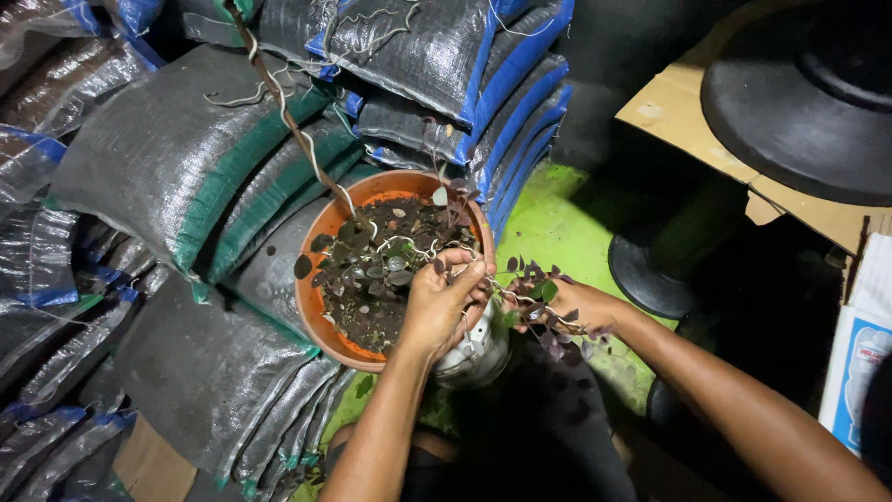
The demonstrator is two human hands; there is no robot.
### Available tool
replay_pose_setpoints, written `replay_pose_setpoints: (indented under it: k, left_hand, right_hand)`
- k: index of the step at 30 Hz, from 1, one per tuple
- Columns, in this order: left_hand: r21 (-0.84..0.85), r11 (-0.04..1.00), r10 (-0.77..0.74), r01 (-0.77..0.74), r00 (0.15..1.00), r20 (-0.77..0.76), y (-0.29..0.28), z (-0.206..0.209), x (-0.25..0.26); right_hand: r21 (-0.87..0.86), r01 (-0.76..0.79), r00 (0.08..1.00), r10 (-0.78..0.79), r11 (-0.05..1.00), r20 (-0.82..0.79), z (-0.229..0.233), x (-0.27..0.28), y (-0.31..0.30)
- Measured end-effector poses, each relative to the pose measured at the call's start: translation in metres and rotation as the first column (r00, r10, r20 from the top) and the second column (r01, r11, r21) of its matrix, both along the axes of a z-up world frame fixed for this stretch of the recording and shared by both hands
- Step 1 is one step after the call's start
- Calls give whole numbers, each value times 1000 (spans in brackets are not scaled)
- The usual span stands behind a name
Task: The person tends to a potted plant by hand, carefully arranging and untangling its vines and leaves. They also pick up a small black tray containing a plant and some tools from the floor.
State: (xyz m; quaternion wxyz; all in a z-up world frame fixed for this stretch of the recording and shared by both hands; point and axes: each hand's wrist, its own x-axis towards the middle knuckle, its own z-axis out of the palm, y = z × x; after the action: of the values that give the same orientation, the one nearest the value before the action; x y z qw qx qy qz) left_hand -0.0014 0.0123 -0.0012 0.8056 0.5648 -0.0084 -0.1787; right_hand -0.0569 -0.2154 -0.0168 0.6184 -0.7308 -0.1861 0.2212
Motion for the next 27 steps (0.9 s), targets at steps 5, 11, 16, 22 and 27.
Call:
replay_pose_setpoints:
  k: [5, 11, 16, 22, 27]
  left_hand:
    - [7, 999, -31, 32, 999, -28, 2, 9, 0]
    - [54, 998, -16, 16, 1000, -14, 2, 25, -8]
    - [146, 989, -31, 21, 997, 69, 6, 7, 7]
    - [127, 991, -40, 28, 995, 89, 2, -9, 7]
    - [111, 994, -33, 19, 992, 121, 1, -12, 0]
  right_hand:
    - [-43, 32, 999, -32, 999, 4, -10, 9, -2]
    - [134, 60, 996, -51, 989, -68, -25, 9, 14]
    - [-28, 60, 998, -60, 998, 13, 6, 6, 13]
    - [118, 190, 935, -144, 975, -323, -28, -3, 0]
    - [80, 365, 930, -368, 927, 23, -30, -2, -1]
